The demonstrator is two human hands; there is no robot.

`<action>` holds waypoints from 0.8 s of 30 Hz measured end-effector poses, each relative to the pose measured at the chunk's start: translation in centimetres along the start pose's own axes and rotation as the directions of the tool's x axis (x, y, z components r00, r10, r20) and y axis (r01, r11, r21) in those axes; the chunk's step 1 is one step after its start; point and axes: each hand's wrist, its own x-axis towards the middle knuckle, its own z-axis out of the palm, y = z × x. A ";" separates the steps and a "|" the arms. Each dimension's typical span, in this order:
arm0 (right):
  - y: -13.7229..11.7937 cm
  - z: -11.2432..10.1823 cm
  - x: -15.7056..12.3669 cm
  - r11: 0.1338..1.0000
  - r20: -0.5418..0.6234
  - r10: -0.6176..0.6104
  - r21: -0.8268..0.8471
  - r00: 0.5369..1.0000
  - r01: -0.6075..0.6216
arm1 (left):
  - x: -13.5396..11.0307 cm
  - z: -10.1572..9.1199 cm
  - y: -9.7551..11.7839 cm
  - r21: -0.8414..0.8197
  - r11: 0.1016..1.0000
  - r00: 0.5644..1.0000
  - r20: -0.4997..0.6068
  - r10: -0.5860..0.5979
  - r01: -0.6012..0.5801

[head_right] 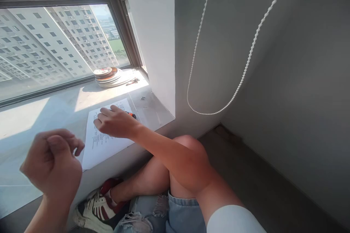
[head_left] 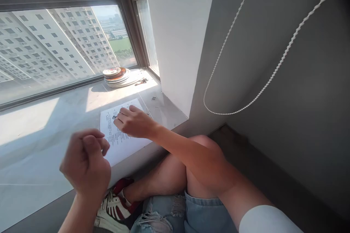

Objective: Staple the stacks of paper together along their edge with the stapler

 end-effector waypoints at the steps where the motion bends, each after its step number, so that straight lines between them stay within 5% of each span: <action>1: -0.3 -0.1 0.0 1.000 -0.019 -0.013 -0.005 1.000 0.013 | -2.2 0.1 1.7 -0.034 0.999 0.988 0.154 0.017 -0.012; 3: -0.7 -0.2 0.0 0.999 -0.047 -0.033 -0.011 0.998 0.032 | -6.5 0.6 3.8 -0.162 0.987 0.906 0.418 0.059 0.011; 5: -1.0 -0.3 0.0 0.999 -0.042 -0.048 -0.011 0.998 0.048 | -10.0 1.4 4.4 -0.212 0.977 0.818 0.568 0.094 0.034; 8: -1.3 -0.3 0.1 0.997 -0.001 -0.077 0.002 0.997 0.077 | -13.2 2.3 4.2 -0.219 0.974 0.735 0.670 0.104 0.062; 11: -1.7 0.1 0.2 0.994 0.024 -0.109 0.027 0.994 0.109 | -13.9 2.5 4.5 -0.285 0.958 0.666 0.722 0.189 0.037; 19: -2.6 0.7 0.3 0.990 -0.033 -0.143 -0.001 0.989 0.143 | -12.4 3.0 5.5 -0.317 0.948 0.627 0.731 0.270 -0.038; 24: -3.4 0.2 0.5 0.974 -0.014 -0.227 -0.011 0.974 0.227 | -14.1 3.6 4.8 -0.317 0.932 0.656 0.669 0.350 -0.174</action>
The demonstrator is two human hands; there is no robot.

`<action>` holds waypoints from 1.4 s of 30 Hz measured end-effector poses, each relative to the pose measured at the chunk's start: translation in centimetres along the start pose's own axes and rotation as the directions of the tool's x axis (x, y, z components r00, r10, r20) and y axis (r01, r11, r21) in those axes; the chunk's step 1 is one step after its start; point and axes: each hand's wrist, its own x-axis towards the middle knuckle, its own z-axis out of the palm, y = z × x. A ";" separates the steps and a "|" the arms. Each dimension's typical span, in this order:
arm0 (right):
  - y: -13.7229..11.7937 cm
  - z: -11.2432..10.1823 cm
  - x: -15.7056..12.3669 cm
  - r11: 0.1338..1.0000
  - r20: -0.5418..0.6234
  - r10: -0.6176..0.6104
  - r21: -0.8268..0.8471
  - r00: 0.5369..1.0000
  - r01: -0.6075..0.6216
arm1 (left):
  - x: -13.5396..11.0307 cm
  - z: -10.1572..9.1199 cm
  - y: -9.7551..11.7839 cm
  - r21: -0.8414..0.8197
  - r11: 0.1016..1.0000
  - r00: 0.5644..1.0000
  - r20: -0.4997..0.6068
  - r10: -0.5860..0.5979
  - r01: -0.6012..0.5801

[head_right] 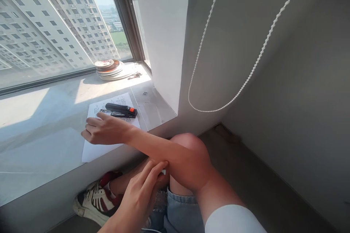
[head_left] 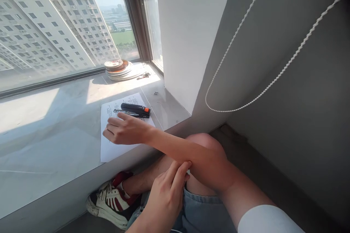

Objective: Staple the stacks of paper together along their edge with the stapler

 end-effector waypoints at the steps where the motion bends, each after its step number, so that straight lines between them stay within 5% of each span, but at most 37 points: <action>1: -0.2 -0.1 0.1 1.000 -0.002 -0.030 0.001 1.000 0.030 | -0.1 0.2 0.1 -0.010 1.000 1.000 -0.017 -0.001 0.000; 6: -1.7 -0.5 0.5 0.986 -0.033 -0.163 0.018 0.986 0.163 | 0.7 0.0 1.1 -0.105 0.994 0.999 -0.045 0.000 -0.004; 15: -5.4 -0.4 1.5 0.927 -0.081 -0.330 0.159 0.940 0.339 | 4.5 0.5 1.6 0.038 0.999 1.000 -0.009 0.026 -0.026; 20: -5.1 -0.5 1.3 0.921 -0.087 -0.321 0.202 0.943 0.332 | 4.4 1.2 2.0 0.092 0.996 1.000 0.017 -0.017 0.016; 28: -4.5 -0.7 0.9 0.936 -0.065 -0.281 0.203 0.957 0.289 | 2.7 -0.6 1.0 0.109 0.994 0.999 0.011 -0.032 0.031; 42: -4.0 -1.3 0.8 0.944 -0.078 -0.236 0.220 0.969 0.248 | 0.7 -2.8 -1.5 0.233 0.970 0.989 -0.139 -0.044 0.075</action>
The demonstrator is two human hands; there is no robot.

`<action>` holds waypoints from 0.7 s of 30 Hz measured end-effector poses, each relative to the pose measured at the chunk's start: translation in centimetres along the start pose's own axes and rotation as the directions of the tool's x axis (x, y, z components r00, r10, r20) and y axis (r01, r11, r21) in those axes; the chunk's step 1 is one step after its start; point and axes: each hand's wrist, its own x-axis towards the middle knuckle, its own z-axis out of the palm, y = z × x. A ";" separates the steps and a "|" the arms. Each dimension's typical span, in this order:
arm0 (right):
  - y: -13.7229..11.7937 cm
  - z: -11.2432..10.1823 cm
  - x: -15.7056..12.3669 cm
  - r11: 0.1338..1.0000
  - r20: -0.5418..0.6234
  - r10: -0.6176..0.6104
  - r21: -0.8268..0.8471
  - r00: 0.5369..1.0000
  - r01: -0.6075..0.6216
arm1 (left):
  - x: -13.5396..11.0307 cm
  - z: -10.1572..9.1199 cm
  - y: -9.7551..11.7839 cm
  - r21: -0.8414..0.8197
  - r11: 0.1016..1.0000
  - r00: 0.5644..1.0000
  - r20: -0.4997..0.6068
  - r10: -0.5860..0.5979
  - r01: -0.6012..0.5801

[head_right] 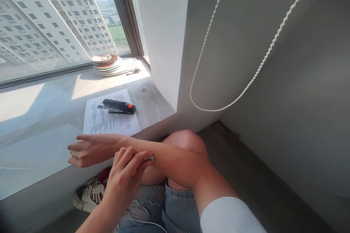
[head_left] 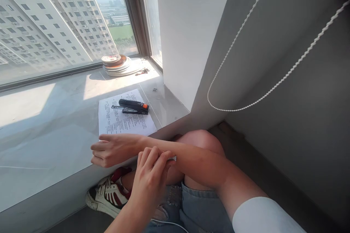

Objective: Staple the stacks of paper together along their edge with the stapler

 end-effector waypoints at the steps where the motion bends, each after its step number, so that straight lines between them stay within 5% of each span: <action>1: 0.0 0.0 0.0 1.000 0.006 0.002 0.004 1.000 -0.002 | 0.0 -0.3 0.0 -0.001 1.000 1.000 -0.023 0.004 -0.004; 11: 1.3 -2.8 -0.2 0.998 0.263 0.067 -0.008 0.962 -0.068 | 0.8 -3.6 -1.6 0.115 0.991 0.915 -0.403 -0.014 0.066; 21: 4.1 -2.8 -1.8 0.959 0.181 0.251 -0.179 0.951 -0.219 | 2.0 -5.3 -4.0 0.176 0.946 0.720 -0.690 -0.080 0.274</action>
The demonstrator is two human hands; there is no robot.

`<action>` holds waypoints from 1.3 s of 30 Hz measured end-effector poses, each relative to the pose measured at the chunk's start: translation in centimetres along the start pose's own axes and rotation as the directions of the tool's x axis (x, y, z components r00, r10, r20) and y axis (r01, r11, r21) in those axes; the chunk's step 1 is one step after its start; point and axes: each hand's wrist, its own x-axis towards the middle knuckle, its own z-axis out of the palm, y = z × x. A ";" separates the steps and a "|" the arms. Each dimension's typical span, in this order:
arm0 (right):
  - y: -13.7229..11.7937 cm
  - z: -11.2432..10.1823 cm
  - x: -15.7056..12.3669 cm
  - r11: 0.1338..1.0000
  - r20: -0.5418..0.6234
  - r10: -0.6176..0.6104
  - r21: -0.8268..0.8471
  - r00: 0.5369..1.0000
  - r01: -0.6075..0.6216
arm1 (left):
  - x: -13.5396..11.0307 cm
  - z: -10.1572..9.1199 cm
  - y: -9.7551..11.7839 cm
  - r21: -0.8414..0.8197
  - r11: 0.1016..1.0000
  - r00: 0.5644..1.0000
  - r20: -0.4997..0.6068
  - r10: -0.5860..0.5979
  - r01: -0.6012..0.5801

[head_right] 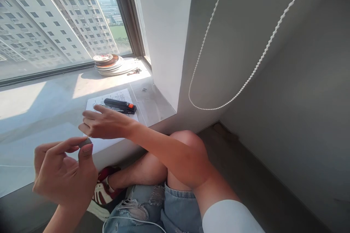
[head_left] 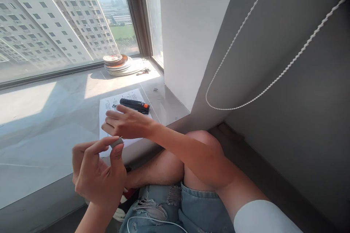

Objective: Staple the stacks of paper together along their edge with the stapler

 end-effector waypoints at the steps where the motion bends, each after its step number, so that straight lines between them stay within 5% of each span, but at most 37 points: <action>1: 0.0 -0.1 0.0 1.000 -0.017 0.016 0.011 1.000 -0.016 | 0.2 0.0 -0.1 -0.006 1.000 1.000 -0.015 0.000 0.000; 6: -0.5 -0.6 0.5 0.972 0.016 0.199 0.120 0.980 -0.200 | -0.3 -0.2 0.4 -0.014 1.000 1.000 -0.002 -0.016 0.016; 10: -0.4 -0.7 0.7 0.919 0.149 0.319 0.194 0.936 -0.344 | -2.6 -0.5 2.5 -0.122 0.992 0.981 0.184 0.056 -0.034; 14: 0.1 -1.0 0.7 0.901 0.238 0.309 0.238 0.921 -0.364 | -4.9 -0.3 4.7 -0.269 0.963 0.950 0.293 0.109 -0.028; 20: -0.1 -1.3 1.0 0.897 0.252 0.300 0.252 0.920 -0.362 | -8.1 1.0 8.2 -0.477 0.879 0.935 0.306 0.180 -0.013; 26: -0.2 -0.3 0.9 0.898 0.215 0.299 0.267 0.930 -0.350 | -11.4 2.7 11.0 -0.478 0.875 0.914 0.384 0.133 0.073; 39: -0.2 0.2 0.9 0.898 0.195 0.286 0.288 0.938 -0.334 | -9.6 2.9 10.1 -0.351 0.935 0.915 0.391 0.098 0.050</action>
